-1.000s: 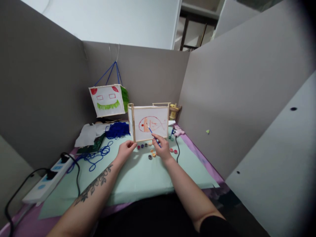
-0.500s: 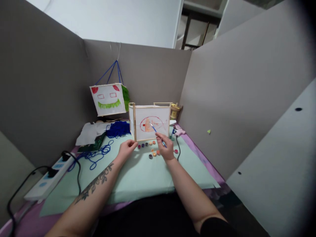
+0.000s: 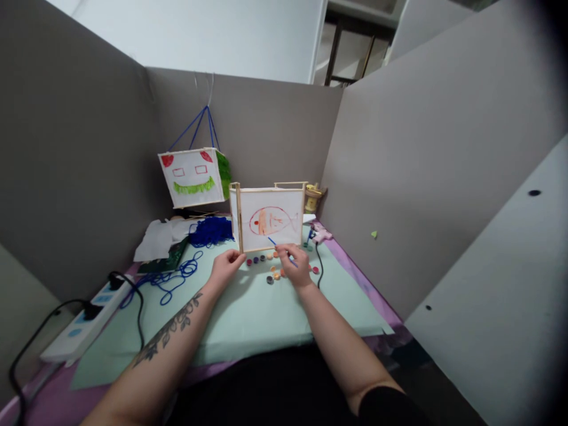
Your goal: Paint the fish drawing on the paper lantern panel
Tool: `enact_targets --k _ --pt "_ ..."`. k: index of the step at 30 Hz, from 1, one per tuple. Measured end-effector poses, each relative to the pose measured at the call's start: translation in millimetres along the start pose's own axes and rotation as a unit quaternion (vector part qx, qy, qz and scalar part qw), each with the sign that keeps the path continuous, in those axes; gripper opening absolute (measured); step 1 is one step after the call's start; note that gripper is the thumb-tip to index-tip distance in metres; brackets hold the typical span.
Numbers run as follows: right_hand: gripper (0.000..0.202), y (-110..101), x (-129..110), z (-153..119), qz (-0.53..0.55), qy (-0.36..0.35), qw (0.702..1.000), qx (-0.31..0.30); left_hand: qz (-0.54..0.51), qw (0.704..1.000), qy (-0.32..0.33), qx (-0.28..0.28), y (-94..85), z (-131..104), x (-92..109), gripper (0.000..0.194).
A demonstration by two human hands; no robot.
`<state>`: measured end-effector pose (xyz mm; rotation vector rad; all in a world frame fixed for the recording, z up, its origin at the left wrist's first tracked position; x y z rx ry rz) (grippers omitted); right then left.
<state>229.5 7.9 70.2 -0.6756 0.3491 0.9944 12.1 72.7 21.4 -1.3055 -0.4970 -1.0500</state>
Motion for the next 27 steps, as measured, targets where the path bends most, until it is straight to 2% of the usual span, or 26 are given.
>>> enact_targets --k 2,6,8,11,14,18,21,23,25,27 --pt "0.021 -4.4 0.3 -1.0 0.003 -0.001 1.000 0.025 -0.002 1.000 -0.001 -0.003 0.6 0.1 -0.3 0.033" --pt "0.021 -4.7 2.7 -2.0 0.018 0.015 1.000 -0.003 0.008 1.000 -0.004 0.001 -1.3 1.0 -3.2 0.032" --pt "0.027 -10.8 3.2 -5.6 0.046 0.022 0.999 0.017 0.025 1.000 -0.013 0.006 -3.5 2.5 -7.0 0.032" --pt "0.035 -29.7 7.8 -16.1 0.125 0.057 0.986 0.098 0.069 0.997 -0.040 -0.002 -4.6 5.9 -16.3 0.031" --pt "0.035 -53.9 15.1 -27.9 0.193 0.096 0.961 0.173 0.107 0.991 -0.081 -0.012 -4.3 8.6 -28.0 0.031" --pt "0.033 -91.3 22.8 -38.7 0.216 0.083 0.948 0.217 0.125 0.986 -0.105 -0.016 -5.3 11.9 -35.9 0.030" --pt "0.035 -109.8 31.1 -44.6 0.173 0.093 0.960 0.201 0.153 0.983 -0.099 -0.019 -7.5 20.3 -35.4 0.032" --pt "0.037 -112.9 36.7 -46.5 0.156 0.104 0.967 0.172 0.177 0.979 -0.095 -0.021 -8.7 30.6 -35.1 0.032" --pt "0.037 -107.9 41.4 -44.9 0.156 0.114 0.974 0.120 0.196 0.976 -0.086 -0.023 -8.2 43.9 -35.9 0.030" --pt "0.036 -97.6 44.7 -39.7 0.161 0.123 0.979 0.039 0.220 0.972 -0.079 -0.040 -4.4 57.8 -39.1 0.028"
Point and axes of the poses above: each hand's wrist, its own z-axis towards the middle knuckle, its own y-axis out of the palm, x = y × z, the point moved 7 cm from there along z, towards the middle knuckle, and after that the axes turned 11 degrees about -x, right-handed, at the moved point
